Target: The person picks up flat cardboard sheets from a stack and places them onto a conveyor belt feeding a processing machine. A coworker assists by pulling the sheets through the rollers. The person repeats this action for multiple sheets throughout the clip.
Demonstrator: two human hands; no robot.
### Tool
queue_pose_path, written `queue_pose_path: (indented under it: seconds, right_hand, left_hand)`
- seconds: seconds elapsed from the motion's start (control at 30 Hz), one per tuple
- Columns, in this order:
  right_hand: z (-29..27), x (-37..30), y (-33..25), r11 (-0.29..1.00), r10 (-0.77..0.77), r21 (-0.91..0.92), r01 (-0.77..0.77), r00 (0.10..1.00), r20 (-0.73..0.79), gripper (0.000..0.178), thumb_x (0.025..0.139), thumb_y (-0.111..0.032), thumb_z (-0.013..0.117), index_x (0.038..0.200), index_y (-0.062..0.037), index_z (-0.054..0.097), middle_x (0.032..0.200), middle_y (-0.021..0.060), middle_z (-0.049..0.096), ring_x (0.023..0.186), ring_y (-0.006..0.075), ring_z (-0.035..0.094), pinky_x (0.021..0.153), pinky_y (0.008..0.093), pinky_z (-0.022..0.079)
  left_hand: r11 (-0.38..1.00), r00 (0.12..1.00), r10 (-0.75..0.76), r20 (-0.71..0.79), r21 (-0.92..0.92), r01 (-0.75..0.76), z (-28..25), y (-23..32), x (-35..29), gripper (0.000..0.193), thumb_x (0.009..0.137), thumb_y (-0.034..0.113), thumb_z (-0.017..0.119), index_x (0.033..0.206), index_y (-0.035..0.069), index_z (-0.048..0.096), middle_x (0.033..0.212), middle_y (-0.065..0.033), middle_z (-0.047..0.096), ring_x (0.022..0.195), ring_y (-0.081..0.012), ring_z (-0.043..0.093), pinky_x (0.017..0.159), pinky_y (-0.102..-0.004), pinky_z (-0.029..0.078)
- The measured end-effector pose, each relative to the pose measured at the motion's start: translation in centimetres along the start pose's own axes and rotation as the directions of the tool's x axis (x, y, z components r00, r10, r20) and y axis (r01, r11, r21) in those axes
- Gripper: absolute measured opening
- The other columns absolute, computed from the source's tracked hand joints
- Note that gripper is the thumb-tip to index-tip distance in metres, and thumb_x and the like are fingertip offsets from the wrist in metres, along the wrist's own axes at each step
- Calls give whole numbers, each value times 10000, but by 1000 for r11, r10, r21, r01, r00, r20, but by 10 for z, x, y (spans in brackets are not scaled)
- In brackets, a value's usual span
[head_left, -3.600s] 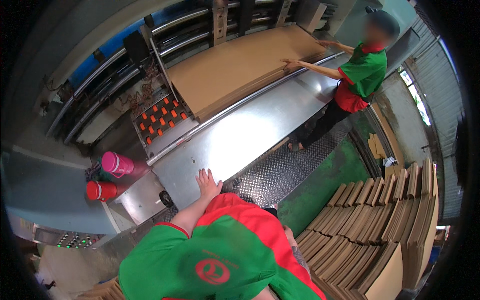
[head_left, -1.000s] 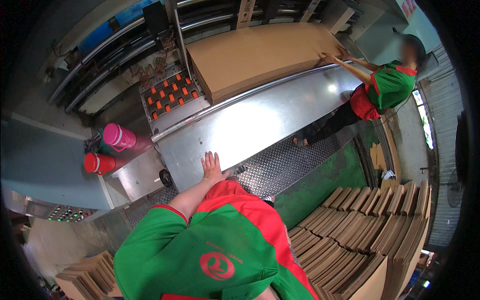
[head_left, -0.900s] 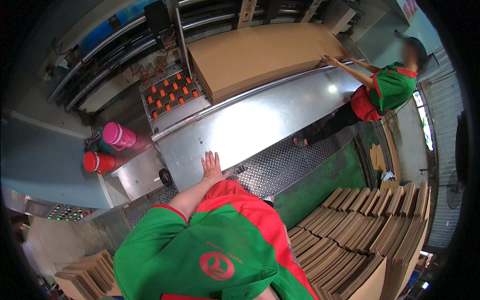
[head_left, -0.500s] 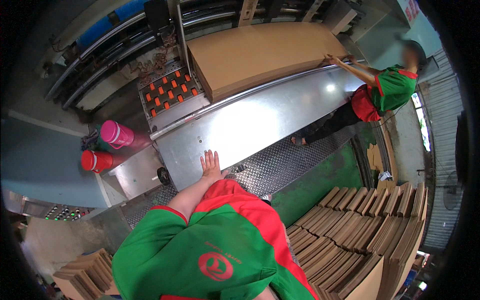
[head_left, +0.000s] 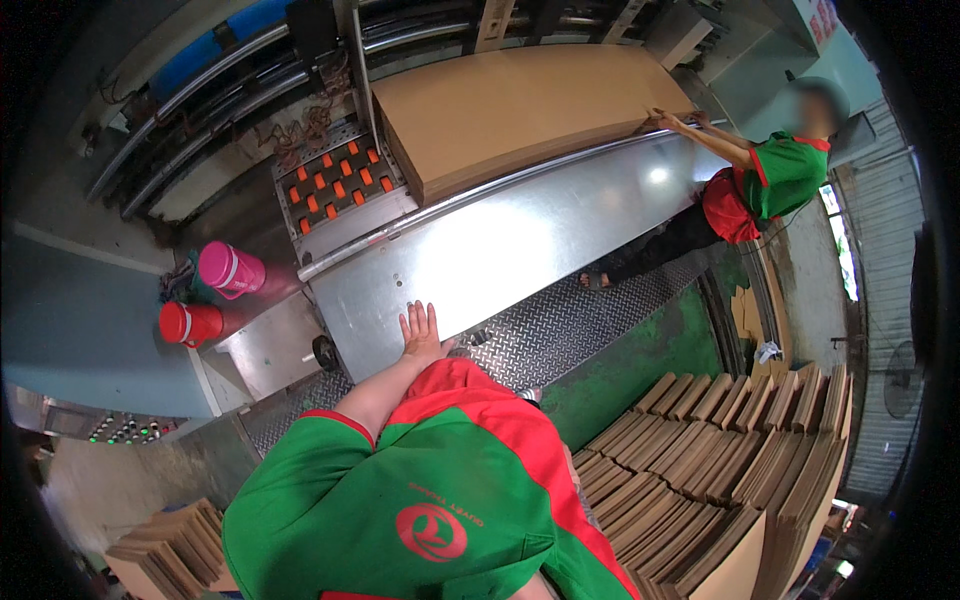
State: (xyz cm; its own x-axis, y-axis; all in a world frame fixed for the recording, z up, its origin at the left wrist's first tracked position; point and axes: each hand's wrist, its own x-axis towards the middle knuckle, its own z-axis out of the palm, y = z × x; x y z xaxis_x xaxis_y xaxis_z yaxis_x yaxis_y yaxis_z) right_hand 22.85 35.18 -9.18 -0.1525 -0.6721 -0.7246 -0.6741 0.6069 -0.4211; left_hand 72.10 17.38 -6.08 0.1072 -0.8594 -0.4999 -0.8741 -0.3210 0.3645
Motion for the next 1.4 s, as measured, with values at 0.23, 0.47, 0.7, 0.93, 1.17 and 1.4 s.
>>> queue_pose_path:
  seconds: [0.23,0.47,0.7,0.93,1.17,1.4]
  right_hand:
    - [-1,1,0,1000,-4,0,4,1000,0,616,1012,-445,702,1367,58,669,1291,241,762,1228,328,729,1028,411,561]
    - [-1,5,5,1000,-7,-1,7,1000,3,616,1012,-446,698,1366,57,670,1290,243,762,1232,333,728,1029,414,562]
    - [5,11,15,1000,-13,16,13,1000,12,615,1012,-447,695,1365,55,671,1290,245,762,1235,338,727,1030,417,562]
    - [2,7,9,999,-13,-47,14,1000,3,549,1024,-433,638,1340,11,702,1280,252,760,1230,386,724,1029,449,566]
    - [2,0,1,998,-56,-32,56,998,-2,506,1030,-417,608,1305,-8,723,1287,242,758,1244,394,715,1045,464,557]
    - [-2,-19,-19,986,-15,165,15,1000,-5,493,1030,-406,624,1299,-4,721,1271,245,761,1234,413,710,1032,457,555]
  left_hand:
    - [999,999,-25,44,-20,26,4,-1,2,1276,955,632,669,1701,-62,-100,1768,-351,-140,1633,-526,-191,1266,-696,-154]
    - [1000,1000,-13,-19,10,13,4,0,2,1319,928,650,689,1703,-51,-117,1770,-344,-150,1637,-510,-198,1269,-693,-151]
    - [1000,1000,-19,-1,3,19,-2,2,-1,1455,826,682,774,1703,-38,-136,1775,-338,-145,1637,-500,-213,1271,-685,-154]
    - [997,995,-66,79,46,62,-6,5,-3,1427,843,696,741,1707,-32,-132,1784,-320,-138,1643,-486,-212,1277,-670,-166]
    - [1000,1000,-11,-25,-10,11,-1,2,-2,1466,806,645,807,1702,-43,-126,1773,-345,-124,1634,-507,-214,1274,-684,-146]
    - [1000,1000,-22,-19,10,22,1,0,-1,1455,800,598,819,1706,-34,-128,1776,-342,-117,1642,-507,-185,1282,-678,-134]
